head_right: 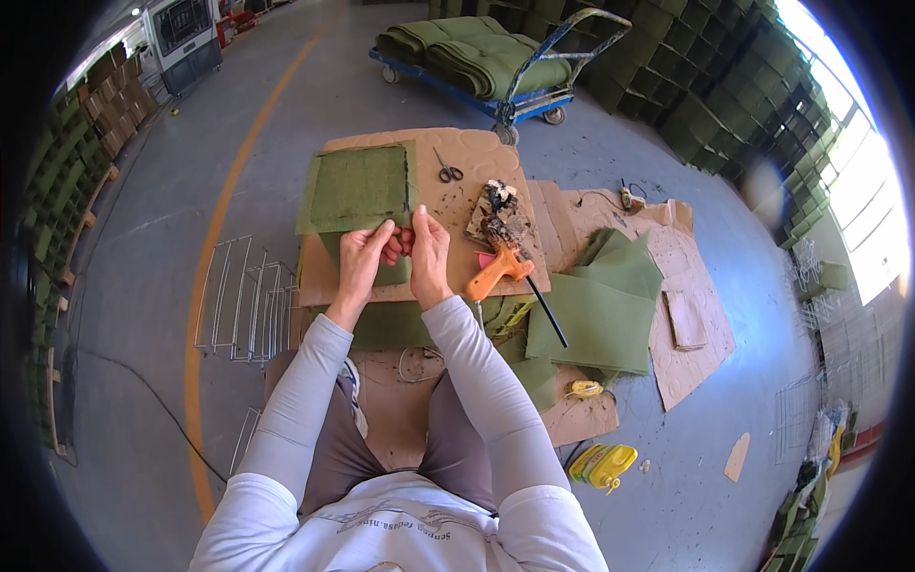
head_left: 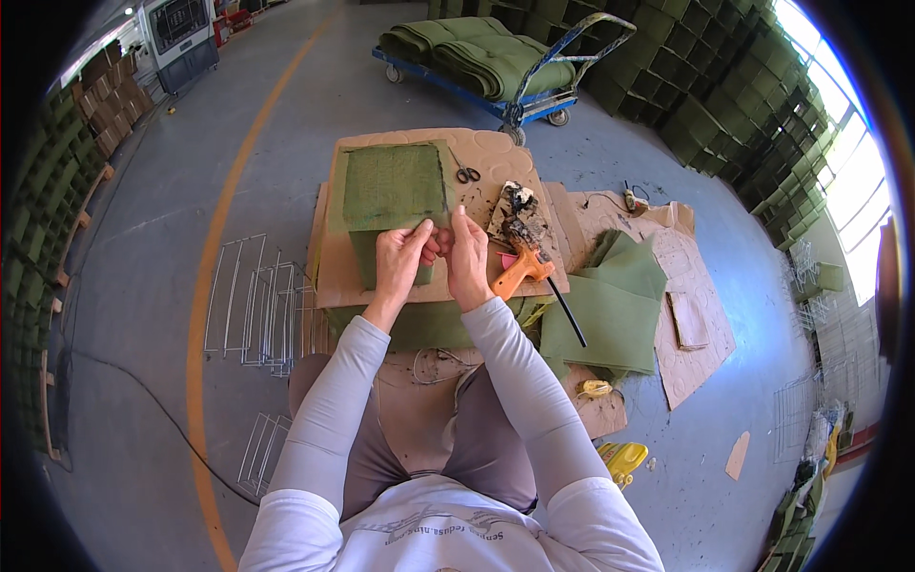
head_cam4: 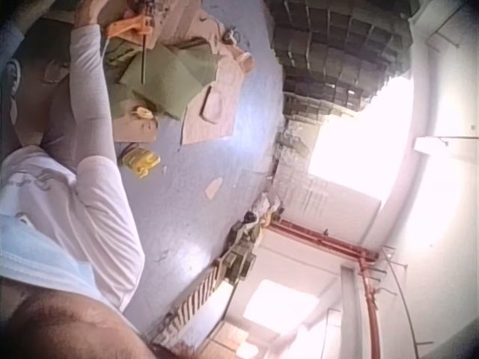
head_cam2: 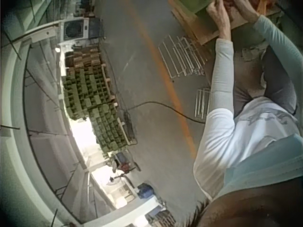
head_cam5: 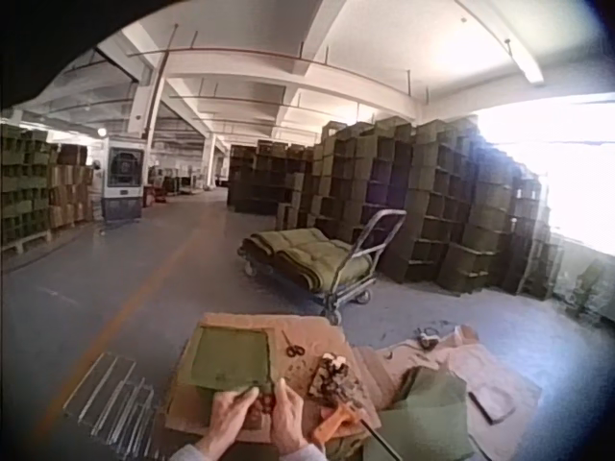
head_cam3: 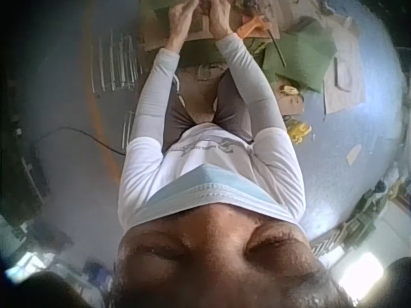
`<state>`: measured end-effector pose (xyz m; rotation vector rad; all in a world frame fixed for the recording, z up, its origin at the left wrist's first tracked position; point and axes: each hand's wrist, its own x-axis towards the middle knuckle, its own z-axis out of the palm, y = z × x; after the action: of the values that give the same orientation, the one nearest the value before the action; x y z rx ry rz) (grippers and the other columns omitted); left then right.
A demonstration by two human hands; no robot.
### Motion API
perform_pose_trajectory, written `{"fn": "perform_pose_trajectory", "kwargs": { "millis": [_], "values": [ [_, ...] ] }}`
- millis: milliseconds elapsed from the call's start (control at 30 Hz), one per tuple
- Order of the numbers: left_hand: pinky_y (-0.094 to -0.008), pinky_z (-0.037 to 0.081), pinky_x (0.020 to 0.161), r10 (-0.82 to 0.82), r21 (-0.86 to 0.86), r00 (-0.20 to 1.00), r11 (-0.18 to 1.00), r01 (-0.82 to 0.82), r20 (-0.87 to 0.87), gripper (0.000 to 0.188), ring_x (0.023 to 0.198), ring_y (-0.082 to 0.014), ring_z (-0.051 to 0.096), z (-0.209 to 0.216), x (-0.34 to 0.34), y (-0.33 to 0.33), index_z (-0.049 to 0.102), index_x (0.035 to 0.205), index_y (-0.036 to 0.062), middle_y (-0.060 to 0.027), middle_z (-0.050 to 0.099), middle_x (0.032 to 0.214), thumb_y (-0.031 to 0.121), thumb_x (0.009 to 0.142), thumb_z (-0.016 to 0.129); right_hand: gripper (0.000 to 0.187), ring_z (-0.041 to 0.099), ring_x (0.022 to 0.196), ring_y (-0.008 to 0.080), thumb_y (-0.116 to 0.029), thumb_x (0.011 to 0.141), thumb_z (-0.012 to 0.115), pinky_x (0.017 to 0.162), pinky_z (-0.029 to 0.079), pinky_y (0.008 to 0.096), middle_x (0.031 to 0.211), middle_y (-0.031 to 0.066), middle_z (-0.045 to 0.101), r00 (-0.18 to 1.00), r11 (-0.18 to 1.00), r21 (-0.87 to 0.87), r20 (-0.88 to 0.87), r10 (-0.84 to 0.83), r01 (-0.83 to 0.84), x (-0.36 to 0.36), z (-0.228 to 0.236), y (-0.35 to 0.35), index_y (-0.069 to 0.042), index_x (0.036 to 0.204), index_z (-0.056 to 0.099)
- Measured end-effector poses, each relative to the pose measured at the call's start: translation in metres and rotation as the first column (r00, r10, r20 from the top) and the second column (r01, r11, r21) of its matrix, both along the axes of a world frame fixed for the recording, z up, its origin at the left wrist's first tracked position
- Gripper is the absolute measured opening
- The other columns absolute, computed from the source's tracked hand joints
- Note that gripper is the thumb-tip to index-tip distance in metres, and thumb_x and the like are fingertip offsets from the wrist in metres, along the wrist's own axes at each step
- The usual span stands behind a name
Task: The person sits on the floor and uses a hot glue gun to apply adhesive to the edges of a green fabric piece placed on a cardboard surface. They press the fabric edges together to secure them, repeating the process along the perimeter.
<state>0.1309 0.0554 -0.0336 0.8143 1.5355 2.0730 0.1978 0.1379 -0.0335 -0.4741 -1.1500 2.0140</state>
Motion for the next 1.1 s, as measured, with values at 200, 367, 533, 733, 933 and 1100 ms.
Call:
{"fn": "perform_pose_trajectory", "kwargs": {
  "millis": [200, 367, 533, 733, 933, 1100],
  "values": [
    [-0.0215, 0.048, 0.053, -0.035, -0.001, 0.989, 0.999, 0.035, 0.144, 0.030, 0.058, -0.0088, 0.057, 0.010, -0.005, -0.016, 0.066, 0.092, -0.0023, -0.0050, 0.062, 0.070, 0.027, 0.092, 0.059, 0.033, 0.042, 0.054, 0.0075, -0.031, 0.096, 0.050, 0.050, 0.034, 0.0231, 0.062, -0.0017, 0.049, 1.000, 0.996, 0.083, 0.026, 0.016, -0.018, 0.004, 0.002, -0.002, -0.006, 0.075, 0.054],
    [-0.0216, 0.047, 0.051, -0.007, 0.020, 0.991, 1.000, 0.004, 0.135, 0.030, 0.056, -0.0092, 0.056, 0.004, -0.003, -0.012, 0.066, 0.090, -0.0033, -0.0052, 0.062, 0.068, 0.026, 0.092, 0.058, 0.031, 0.042, 0.053, 0.0075, -0.027, 0.096, 0.050, 0.050, 0.034, 0.0225, 0.062, -0.0013, 0.049, 0.999, 0.999, 0.006, 0.017, 0.042, -0.042, 0.002, -0.005, 0.001, -0.005, 0.075, 0.055],
    [-0.0218, 0.046, 0.049, 0.028, 0.003, 0.996, 1.000, -0.028, 0.081, 0.030, 0.054, -0.0092, 0.055, 0.001, -0.006, -0.009, 0.066, 0.087, -0.0035, -0.0051, 0.061, 0.065, 0.025, 0.092, 0.058, 0.030, 0.040, 0.051, 0.0091, -0.029, 0.094, 0.052, 0.049, 0.031, 0.0240, 0.061, -0.0010, 0.047, 0.998, 0.997, 0.073, 0.069, -0.009, 0.004, 0.001, -0.007, 0.000, -0.007, 0.073, 0.054],
    [-0.0216, 0.045, 0.048, 0.022, 0.008, 0.997, 1.000, -0.023, 0.069, 0.029, 0.053, -0.0088, 0.055, -0.003, -0.009, -0.009, 0.066, 0.086, -0.0032, -0.0049, 0.061, 0.065, 0.024, 0.093, 0.058, 0.036, 0.039, 0.050, 0.0091, -0.036, 0.094, 0.052, 0.048, 0.031, 0.0246, 0.059, -0.0018, 0.047, 0.989, 0.993, 0.077, 0.109, -0.099, 0.091, -0.001, 0.008, 0.015, -0.007, 0.073, 0.054],
    [-0.0217, 0.046, 0.048, 0.017, 0.016, 0.997, 1.000, -0.019, 0.076, 0.028, 0.053, -0.0088, 0.055, -0.003, -0.006, -0.008, 0.066, 0.086, -0.0027, -0.0048, 0.061, 0.064, 0.023, 0.093, 0.057, 0.029, 0.042, 0.054, 0.0059, -0.032, 0.094, 0.053, 0.049, 0.032, 0.0231, 0.065, -0.0042, 0.052, 0.988, 0.988, 0.155, 0.153, -0.032, 0.008, -0.011, 0.009, 0.031, -0.008, 0.079, 0.059],
    [-0.0216, 0.046, 0.048, 0.025, 0.020, 0.996, 0.999, -0.027, 0.081, 0.028, 0.053, -0.0087, 0.055, -0.004, -0.005, -0.010, 0.066, 0.086, -0.0027, -0.0048, 0.061, 0.065, 0.023, 0.093, 0.057, 0.026, 0.042, 0.053, 0.0050, -0.028, 0.094, 0.054, 0.049, 0.031, 0.0225, 0.064, -0.0053, 0.051, 0.991, 0.998, 0.061, 0.130, 0.014, -0.022, -0.014, 0.005, 0.025, -0.007, 0.081, 0.060]
  ]
}}
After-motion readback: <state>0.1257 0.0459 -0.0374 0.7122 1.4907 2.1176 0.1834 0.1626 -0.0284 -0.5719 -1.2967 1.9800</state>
